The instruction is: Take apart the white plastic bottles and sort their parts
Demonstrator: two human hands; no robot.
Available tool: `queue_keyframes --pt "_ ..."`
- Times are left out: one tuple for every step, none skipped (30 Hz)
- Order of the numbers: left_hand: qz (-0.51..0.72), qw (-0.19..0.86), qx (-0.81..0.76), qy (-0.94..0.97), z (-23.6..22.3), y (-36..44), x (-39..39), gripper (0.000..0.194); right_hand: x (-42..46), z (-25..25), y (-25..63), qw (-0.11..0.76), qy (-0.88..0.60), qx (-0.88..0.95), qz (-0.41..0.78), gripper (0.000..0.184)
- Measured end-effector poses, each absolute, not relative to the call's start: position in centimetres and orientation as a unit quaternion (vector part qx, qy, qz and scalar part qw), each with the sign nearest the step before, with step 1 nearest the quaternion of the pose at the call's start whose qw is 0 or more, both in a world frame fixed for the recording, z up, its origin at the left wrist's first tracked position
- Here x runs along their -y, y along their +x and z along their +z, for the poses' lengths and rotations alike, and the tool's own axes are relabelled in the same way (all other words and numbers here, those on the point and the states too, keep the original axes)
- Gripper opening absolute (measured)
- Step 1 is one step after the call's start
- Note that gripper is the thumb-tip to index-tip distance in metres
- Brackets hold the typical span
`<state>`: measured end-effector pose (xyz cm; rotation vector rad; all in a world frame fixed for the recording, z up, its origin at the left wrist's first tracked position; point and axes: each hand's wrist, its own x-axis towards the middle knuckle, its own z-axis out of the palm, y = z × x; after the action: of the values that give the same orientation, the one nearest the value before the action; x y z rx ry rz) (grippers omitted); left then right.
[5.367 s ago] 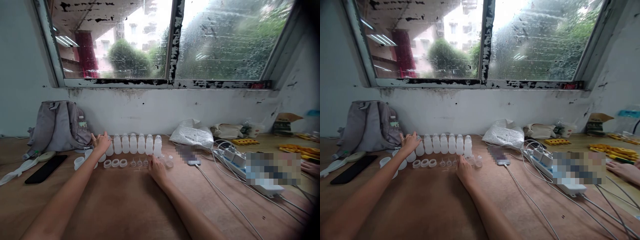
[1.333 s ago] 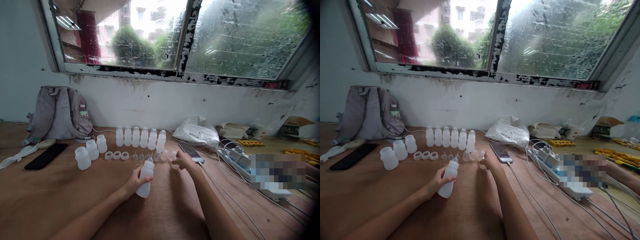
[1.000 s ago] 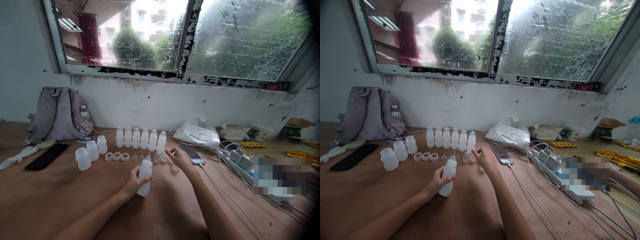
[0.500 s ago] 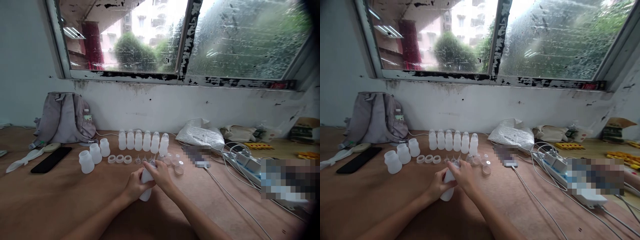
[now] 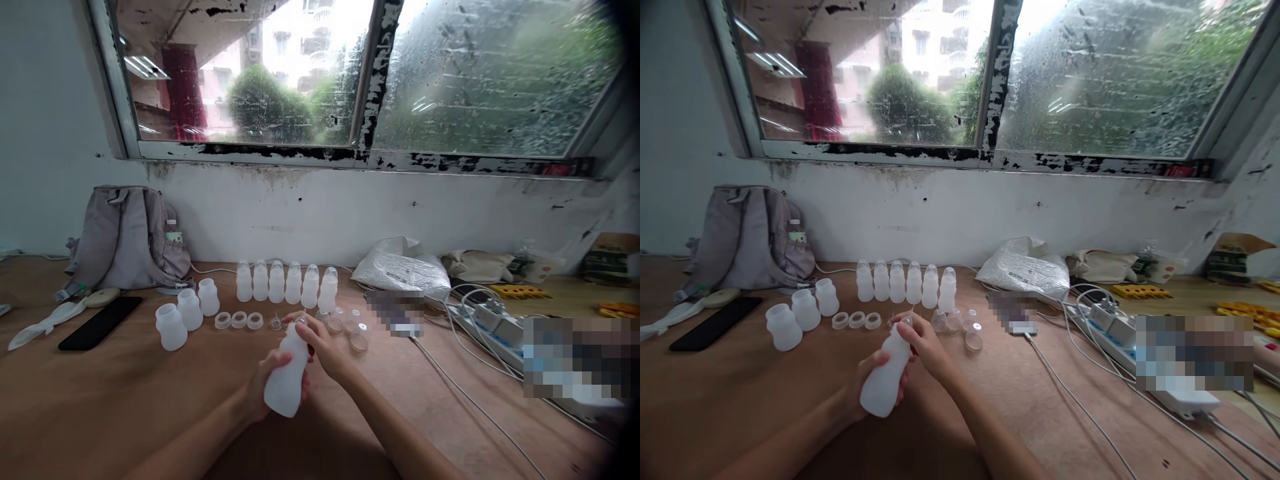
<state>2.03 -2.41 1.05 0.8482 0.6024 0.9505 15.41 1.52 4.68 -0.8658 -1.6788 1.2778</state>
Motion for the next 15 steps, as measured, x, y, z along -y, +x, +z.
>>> queue_keyframes --pt "0.458 0.757 -0.273 0.378 1.1 1.7 2.2 0.045 -2.0 4.5 15.7 0.419 -0.349 0.675 0.497 0.038" --pt "0.48 0.749 -0.267 0.371 1.3 1.3 1.9 0.046 -2.5 4.2 16.0 0.427 -0.362 0.68 0.472 0.038" --pt "0.498 0.741 -0.259 0.368 1.4 0.9 1.6 0.046 -3.1 3.8 16.2 0.441 -0.382 0.682 0.441 0.036" --pt "0.51 0.735 -0.253 0.369 1.6 0.5 1.2 0.046 -3.5 3.4 16.5 0.453 -0.399 0.679 0.417 0.035" --pt "0.511 0.731 -0.252 0.376 1.7 0.1 0.8 0.045 -3.9 3.1 16.6 0.461 -0.411 0.671 0.41 0.034" --pt "0.502 0.73 -0.257 0.385 1.7 -0.2 0.5 0.045 -4.1 2.9 16.7 0.465 -0.415 0.659 0.42 0.033" --pt "0.486 0.732 -0.267 0.396 1.6 -0.4 0.2 0.045 -4.2 2.8 16.7 0.464 -0.413 0.644 0.447 0.034" --pt "0.465 0.735 -0.278 0.408 1.5 -0.6 0.0 0.045 -4.2 2.9 16.7 0.461 -0.406 0.627 0.48 0.035" --pt "0.442 0.74 -0.287 0.419 1.3 -0.7 -0.2 0.046 -4.1 3.0 16.6 0.458 -0.396 0.609 0.512 0.037" --pt "0.419 0.745 -0.292 0.429 1.2 -0.7 -0.3 0.047 -3.9 3.1 16.5 0.458 -0.386 0.593 0.538 0.038" --pt "0.398 0.75 -0.294 0.44 1.0 -0.6 -0.3 0.048 -3.7 3.3 16.4 0.46 -0.377 0.58 0.557 0.039" --pt "0.381 0.752 -0.294 0.45 0.8 -0.5 -0.2 0.049 -3.6 3.4 16.3 0.462 -0.369 0.571 0.571 0.04" --pt "0.368 0.753 -0.293 0.46 0.8 -0.4 -0.2 0.05 -3.5 3.4 16.2 0.461 -0.362 0.564 0.581 0.04" --pt "0.359 0.753 -0.292 0.468 0.7 -0.3 -0.1 0.051 -3.4 3.5 16.2 0.461 -0.356 0.56 0.59 0.039" --pt "0.352 0.751 -0.292 0.477 0.8 -0.2 0.0 0.052 -3.5 3.4 16.3 0.463 -0.351 0.555 0.596 0.038"
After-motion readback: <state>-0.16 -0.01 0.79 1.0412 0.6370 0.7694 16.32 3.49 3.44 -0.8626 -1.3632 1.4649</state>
